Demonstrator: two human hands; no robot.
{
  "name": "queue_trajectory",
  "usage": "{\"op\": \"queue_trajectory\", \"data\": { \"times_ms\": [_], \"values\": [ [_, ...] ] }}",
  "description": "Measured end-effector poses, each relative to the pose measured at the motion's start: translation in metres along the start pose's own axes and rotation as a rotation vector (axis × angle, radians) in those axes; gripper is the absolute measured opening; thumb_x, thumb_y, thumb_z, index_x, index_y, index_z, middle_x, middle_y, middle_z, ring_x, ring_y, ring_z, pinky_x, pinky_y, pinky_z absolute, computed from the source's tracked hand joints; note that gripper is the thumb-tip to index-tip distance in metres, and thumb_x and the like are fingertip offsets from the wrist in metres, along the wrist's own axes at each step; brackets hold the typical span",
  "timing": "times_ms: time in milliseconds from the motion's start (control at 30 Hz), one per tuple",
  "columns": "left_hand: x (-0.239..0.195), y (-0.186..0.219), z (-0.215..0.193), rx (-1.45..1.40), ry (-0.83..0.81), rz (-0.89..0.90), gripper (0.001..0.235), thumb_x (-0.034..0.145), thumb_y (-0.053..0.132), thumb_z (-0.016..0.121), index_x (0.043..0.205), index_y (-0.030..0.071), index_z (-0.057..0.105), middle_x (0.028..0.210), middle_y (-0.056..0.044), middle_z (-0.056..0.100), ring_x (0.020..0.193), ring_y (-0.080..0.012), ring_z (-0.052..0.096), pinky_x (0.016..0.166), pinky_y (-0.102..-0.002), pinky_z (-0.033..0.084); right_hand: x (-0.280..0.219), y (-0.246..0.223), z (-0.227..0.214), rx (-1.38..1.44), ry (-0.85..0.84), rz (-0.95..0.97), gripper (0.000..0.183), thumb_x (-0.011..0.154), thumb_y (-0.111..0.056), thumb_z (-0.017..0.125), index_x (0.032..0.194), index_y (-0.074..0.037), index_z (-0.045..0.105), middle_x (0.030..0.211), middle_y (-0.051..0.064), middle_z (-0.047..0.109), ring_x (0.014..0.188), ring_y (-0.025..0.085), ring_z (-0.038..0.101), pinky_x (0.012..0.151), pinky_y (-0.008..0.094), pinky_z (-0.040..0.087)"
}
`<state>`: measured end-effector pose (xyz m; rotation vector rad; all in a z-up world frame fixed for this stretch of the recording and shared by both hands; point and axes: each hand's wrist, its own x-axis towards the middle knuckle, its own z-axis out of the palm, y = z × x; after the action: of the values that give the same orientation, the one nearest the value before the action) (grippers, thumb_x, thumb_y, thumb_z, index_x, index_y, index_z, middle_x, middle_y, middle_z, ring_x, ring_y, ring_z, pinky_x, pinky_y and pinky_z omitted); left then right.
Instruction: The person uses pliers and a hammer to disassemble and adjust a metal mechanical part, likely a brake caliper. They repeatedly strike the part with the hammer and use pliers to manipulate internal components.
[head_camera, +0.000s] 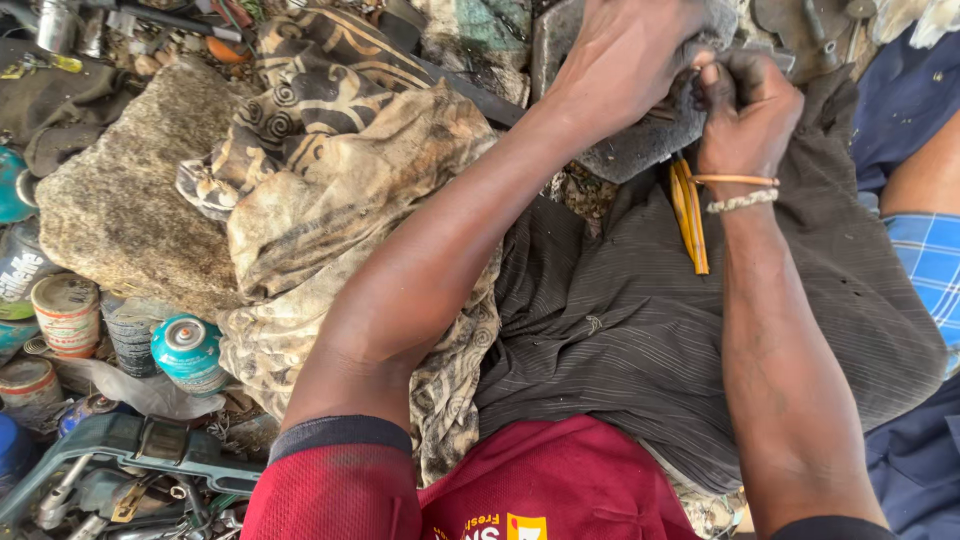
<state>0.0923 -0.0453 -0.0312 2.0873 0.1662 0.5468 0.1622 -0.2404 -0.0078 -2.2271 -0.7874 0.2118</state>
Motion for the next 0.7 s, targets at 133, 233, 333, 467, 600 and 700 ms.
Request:
{"op": "queue_trajectory", "data": {
  "times_ms": [133,233,333,467,600,700],
  "values": [
    [0.001,-0.009,0.017,-0.103,-0.051,-0.068,0.021,0.087,0.020,0.072,0.106,0.011,0.076,0.095,-0.017,0.076,0.087,-0.0359,0.075,0.077,-0.048,0.058,-0.003,0.011,-0.002,-0.005,0.009,0.001,0.004,0.106,0.007,0.072,0.109,0.006,0.071,0.097,0.007,0.073,0.087,0.010,0.064,0.078,0.026,0.054],
    [-0.004,-0.015,0.013,-0.126,-0.098,-0.102,0.026,0.088,0.025,0.072,0.108,0.011,0.076,0.096,-0.017,0.077,0.087,-0.0359,0.074,0.075,-0.049,0.057,-0.003,0.008,-0.002,0.047,-0.028,0.015,0.006,0.107,0.006,0.074,0.112,0.005,0.070,0.101,0.007,0.073,0.091,0.009,0.064,0.082,0.026,0.055],
    [0.002,-0.014,0.003,-0.094,-0.140,-0.069,0.030,0.091,0.031,0.071,0.109,0.008,0.074,0.096,-0.018,0.077,0.086,-0.0370,0.074,0.074,-0.050,0.056,-0.001,0.003,-0.001,0.107,-0.015,-0.043,0.007,0.109,0.005,0.074,0.115,0.005,0.069,0.105,0.008,0.073,0.096,0.011,0.065,0.087,0.027,0.055],
    [0.001,-0.011,-0.012,-0.079,-0.250,-0.241,0.038,0.095,0.042,0.071,0.109,0.007,0.072,0.090,-0.014,0.076,0.081,-0.0292,0.076,0.075,-0.046,0.058,-0.006,-0.006,-0.011,0.284,0.042,0.073,0.010,0.110,-0.003,0.072,0.117,0.002,0.069,0.103,0.003,0.071,0.091,0.008,0.064,0.079,0.026,0.056],
    [-0.025,-0.020,-0.060,0.032,-0.246,-0.206,0.030,0.108,0.033,0.061,0.117,0.007,0.072,0.089,-0.014,0.075,0.080,-0.0284,0.074,0.075,-0.046,0.058,-0.007,-0.014,-0.051,-0.073,0.036,-0.067,0.011,0.111,-0.008,0.072,0.118,0.000,0.075,0.100,0.002,0.073,0.088,0.008,0.068,0.076,0.028,0.052],
    [-0.054,-0.013,-0.136,0.099,0.002,-0.127,0.027,0.107,0.027,0.070,0.112,0.001,0.071,0.092,-0.015,0.075,0.081,-0.0288,0.070,0.073,-0.045,0.055,-0.018,-0.010,-0.100,-0.244,-0.028,-0.076,0.021,0.116,-0.018,0.068,0.116,0.001,0.075,0.090,0.009,0.066,0.080,0.015,0.057,0.071,0.032,0.044]
  ]
}}
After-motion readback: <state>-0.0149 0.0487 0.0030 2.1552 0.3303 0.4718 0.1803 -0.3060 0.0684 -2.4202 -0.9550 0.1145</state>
